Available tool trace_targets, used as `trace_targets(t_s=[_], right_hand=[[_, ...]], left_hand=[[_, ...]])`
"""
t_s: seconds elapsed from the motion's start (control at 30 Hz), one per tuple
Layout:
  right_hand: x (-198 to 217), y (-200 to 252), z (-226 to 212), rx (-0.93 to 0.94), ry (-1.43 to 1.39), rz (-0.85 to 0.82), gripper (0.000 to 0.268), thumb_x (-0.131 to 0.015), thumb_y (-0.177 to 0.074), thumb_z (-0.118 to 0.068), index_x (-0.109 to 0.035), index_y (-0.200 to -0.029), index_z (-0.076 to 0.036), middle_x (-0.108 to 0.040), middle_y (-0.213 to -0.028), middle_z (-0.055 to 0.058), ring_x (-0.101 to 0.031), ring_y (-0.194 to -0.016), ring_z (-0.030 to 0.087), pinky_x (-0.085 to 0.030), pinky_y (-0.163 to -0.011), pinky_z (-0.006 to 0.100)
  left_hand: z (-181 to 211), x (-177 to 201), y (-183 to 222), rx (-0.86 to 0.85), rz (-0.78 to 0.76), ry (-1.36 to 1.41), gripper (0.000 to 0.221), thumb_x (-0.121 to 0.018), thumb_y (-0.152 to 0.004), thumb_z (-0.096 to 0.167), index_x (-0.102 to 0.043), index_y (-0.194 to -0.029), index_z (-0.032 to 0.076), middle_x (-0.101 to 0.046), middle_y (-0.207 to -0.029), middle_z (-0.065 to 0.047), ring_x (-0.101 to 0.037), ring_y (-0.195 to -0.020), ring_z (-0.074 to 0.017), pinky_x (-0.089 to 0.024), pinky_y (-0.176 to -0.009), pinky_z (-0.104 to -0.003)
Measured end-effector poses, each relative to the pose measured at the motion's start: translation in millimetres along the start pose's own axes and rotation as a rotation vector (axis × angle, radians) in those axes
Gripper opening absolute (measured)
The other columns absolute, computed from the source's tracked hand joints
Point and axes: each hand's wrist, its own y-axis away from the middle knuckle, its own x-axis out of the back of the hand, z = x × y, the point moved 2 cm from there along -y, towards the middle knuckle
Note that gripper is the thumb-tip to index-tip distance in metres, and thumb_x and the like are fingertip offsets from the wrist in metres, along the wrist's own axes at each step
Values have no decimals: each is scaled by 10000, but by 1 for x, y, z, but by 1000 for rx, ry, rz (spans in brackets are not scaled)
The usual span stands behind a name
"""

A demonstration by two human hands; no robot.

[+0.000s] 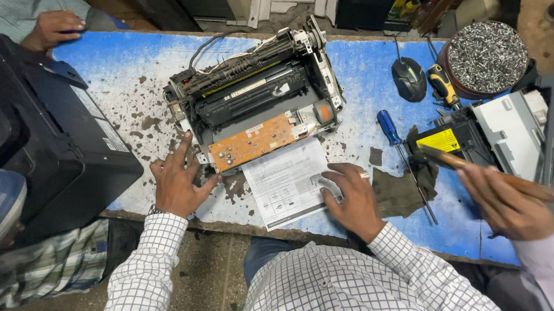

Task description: The person disassembles a printer on a blue workbench, removing the top cover and a circuit board. They then reassemble the printer by placing the cover back on and reconnecting the power cable.

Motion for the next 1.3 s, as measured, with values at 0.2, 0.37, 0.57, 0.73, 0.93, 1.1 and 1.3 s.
trace_targets(t_s=[0.2, 0.37, 0.57, 0.73, 0.93, 1.1, 1.3], right_hand=[[-22, -20, -48, -13, -203, -109, 351, -770, -839, -192, -715, -1164, -69, -743, -1099, 123, -700, -965, 294, -551, -854, 399], [-51, -49, -99, 10, -249, -161, 374, -773, -852, -185, -702, -1197, -61, -746, -1048, 119, -702, -868, 265, -560, -773, 370], [-100, -58, -137, -25, -158, -93, 272, -779, -861, -180, -724, -1094, -50, -740, -941, 103, -685, -790, 258, -546, -739, 365], [-143, -56, -147, -147, 55, -64, 256, -777, -867, -306, -765, -877, -51, -740, -784, 104, -702, -654, 269, -543, -628, 384], [-176, -55, -142, -251, 341, -103, 371, -708, -936, -420, -796, -926, -60, -711, -654, 160, -667, -607, 323, -513, -604, 434], [-177, -44, -144, -153, 389, 3, 321, -705, -982, -315, -752, -843, -30, -680, -699, 168, -641, -615, 342, -482, -587, 452], [-98, -12, -149, -143, 209, 233, 190, -723, -935, -148, -708, -805, -11, -652, -748, 179, -625, -653, 348, -453, -603, 445]], left_hand=[[-3, 1, -4, -70, 2, 55, 535, -823, -776, 468, -758, -961, -30, -394, -1623, -163, -542, -1143, -314, -352, -993, -492], [-40, -2, 0, -224, 191, 109, 488, -785, -828, 413, -762, -1125, 27, -474, -1511, -180, -529, -1216, -357, -413, -985, -506], [-131, -75, -52, 221, 334, 723, 401, -698, -978, 364, -738, -1194, 29, -700, -1198, -150, -671, -1128, -293, -538, -997, -417], [-164, -196, -161, 359, 152, 1158, 654, -578, -984, 538, -660, -1295, -31, -695, -1272, -179, -645, -1196, -278, -464, -1039, -373], [-161, -264, -197, 556, -105, 1491, 538, -572, -1014, 484, -651, -1258, 11, -690, -1250, -114, -610, -1181, -211, -414, -1033, -344], [-146, -238, -184, 533, -96, 1437, 438, -561, -985, 310, -712, -1166, -59, -744, -1116, -172, -648, -1053, -246, -481, -964, -355], [-109, -133, -119, 470, 8, 1578, 291, -647, -959, 148, -650, -1158, -65, -707, -1028, -115, -623, -908, -155, -471, -807, -277]])
